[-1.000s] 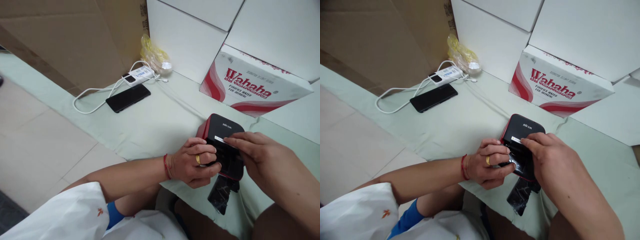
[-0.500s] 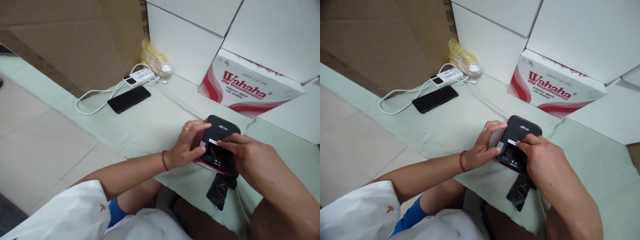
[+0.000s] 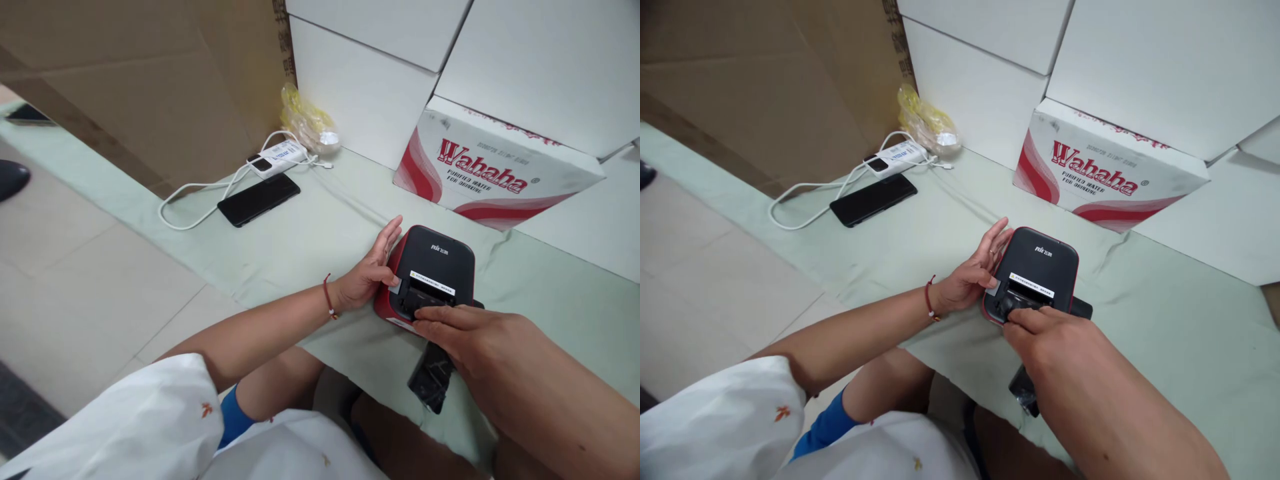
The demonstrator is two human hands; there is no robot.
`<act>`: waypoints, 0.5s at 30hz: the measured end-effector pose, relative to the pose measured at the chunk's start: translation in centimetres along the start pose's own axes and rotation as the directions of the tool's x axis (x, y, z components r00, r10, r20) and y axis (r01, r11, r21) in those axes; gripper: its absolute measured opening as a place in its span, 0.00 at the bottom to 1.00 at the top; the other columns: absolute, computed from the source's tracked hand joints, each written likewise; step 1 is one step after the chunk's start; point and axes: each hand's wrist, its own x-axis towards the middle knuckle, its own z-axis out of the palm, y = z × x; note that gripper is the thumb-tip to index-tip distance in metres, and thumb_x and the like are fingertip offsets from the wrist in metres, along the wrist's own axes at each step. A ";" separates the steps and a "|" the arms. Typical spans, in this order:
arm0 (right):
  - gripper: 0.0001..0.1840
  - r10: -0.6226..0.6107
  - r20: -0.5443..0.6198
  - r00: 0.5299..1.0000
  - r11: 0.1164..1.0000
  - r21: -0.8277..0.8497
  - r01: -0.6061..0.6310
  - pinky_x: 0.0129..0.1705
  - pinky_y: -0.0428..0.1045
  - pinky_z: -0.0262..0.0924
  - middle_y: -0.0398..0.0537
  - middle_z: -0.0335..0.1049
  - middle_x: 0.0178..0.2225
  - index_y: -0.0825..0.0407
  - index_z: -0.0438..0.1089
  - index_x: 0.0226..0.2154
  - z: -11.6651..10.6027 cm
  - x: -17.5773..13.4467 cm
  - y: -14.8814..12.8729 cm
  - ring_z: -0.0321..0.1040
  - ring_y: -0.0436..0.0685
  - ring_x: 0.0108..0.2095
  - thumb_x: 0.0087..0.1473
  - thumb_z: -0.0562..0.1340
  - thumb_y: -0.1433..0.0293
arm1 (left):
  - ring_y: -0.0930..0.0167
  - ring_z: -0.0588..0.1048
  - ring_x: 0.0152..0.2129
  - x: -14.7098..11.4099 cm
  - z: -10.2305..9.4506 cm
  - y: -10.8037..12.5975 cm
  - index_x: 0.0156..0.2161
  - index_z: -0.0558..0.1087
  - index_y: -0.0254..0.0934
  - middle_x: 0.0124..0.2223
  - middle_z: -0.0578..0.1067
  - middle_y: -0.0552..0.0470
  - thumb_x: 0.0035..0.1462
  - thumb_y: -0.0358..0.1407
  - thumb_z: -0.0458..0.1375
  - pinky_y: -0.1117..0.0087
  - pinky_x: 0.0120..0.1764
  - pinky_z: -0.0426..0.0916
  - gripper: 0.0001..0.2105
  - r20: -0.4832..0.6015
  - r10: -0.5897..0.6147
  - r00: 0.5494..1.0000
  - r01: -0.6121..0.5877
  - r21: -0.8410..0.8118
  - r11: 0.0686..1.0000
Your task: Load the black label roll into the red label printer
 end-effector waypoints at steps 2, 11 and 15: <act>0.28 0.019 0.001 1.000 1.000 0.007 -0.019 0.35 0.49 0.74 0.44 0.85 0.46 0.39 0.84 0.46 -0.1 -0.1 0.0 0.82 0.58 0.40 0.61 0.55 0.82 | 0.61 0.34 0.80 0.0 -0.1 0.1 0.76 0.46 0.59 0.81 0.44 0.60 0.39 0.32 0.62 0.52 0.78 0.32 0.58 0.004 -0.018 1.000 0.018 0.028 0.999; 0.26 0.224 0.002 0.974 0.973 0.046 -0.224 0.29 0.48 0.66 0.47 0.85 0.40 0.45 0.80 0.54 -0.1 2.2 2.0 0.80 0.55 0.31 0.64 0.53 0.77 | 0.58 0.44 0.79 -0.2 -0.1 0.5 0.75 0.52 0.56 0.82 0.45 0.54 0.44 0.32 0.66 0.53 0.76 0.48 0.53 0.050 -0.048 0.998 0.046 0.045 0.998; 0.22 0.502 0.070 0.862 0.849 -0.228 -0.476 0.35 0.52 0.67 0.53 0.85 0.43 0.47 0.79 0.56 1.0 5.4 4.6 0.81 0.63 0.37 0.66 0.56 0.72 | 0.54 0.56 0.74 -0.2 -0.1 0.6 0.72 0.59 0.51 0.77 0.58 0.49 0.44 0.32 0.65 0.51 0.71 0.56 0.47 0.035 -0.076 0.997 0.075 0.021 0.997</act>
